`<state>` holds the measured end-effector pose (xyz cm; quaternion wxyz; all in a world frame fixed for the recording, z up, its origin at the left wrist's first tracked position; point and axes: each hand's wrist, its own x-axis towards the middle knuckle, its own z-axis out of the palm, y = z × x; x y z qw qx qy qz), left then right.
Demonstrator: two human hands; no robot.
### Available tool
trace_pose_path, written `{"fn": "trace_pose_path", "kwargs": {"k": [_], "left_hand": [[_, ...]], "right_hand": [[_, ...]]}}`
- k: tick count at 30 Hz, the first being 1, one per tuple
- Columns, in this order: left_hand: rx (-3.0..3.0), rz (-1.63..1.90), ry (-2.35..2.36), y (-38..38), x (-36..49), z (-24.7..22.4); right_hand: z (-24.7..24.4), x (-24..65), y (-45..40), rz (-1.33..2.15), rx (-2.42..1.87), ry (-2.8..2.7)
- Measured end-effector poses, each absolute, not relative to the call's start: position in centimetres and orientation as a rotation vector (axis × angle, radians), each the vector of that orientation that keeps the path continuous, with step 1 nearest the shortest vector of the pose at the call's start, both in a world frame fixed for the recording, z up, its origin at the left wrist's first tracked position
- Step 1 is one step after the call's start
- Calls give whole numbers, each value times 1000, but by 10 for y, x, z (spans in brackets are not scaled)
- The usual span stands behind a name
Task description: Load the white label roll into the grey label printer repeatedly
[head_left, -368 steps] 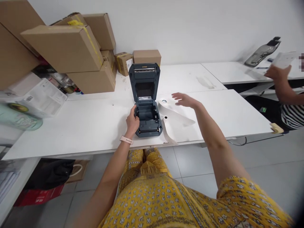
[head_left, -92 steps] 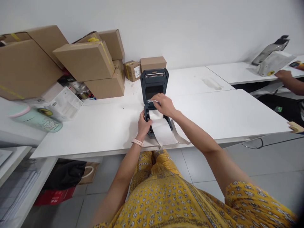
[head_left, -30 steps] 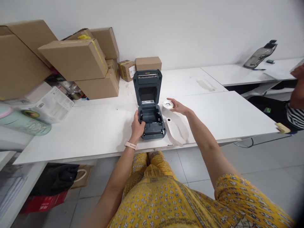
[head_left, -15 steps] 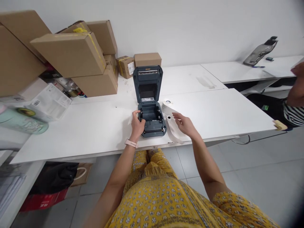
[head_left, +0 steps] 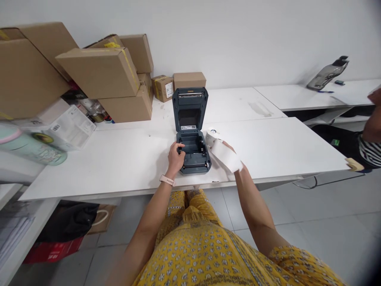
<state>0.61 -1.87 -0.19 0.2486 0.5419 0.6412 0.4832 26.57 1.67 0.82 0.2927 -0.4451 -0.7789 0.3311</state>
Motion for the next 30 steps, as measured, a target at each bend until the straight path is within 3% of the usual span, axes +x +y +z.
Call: {"fn": "trace_pose_path", "kwargs": {"k": [4, 7, 12, 23, 30], "left_hand": [[1499, 1301, 1741, -18, 5, -3], [1498, 1304, 1721, -18, 5, -3], [1462, 1315, 1730, -17, 6, -5], [1472, 1320, 1717, -17, 6, -6], [1460, 1343, 1721, -18, 6, -7]], "right_hand": [[50, 242, 33, 860, -969, -2207], [70, 205, 56, 576, -926, -2635], [69, 161, 77, 328, -1073, -3115], [48, 168, 69, 263, -1019, -3084], [30, 183, 49, 457, -855, -2918]]}}
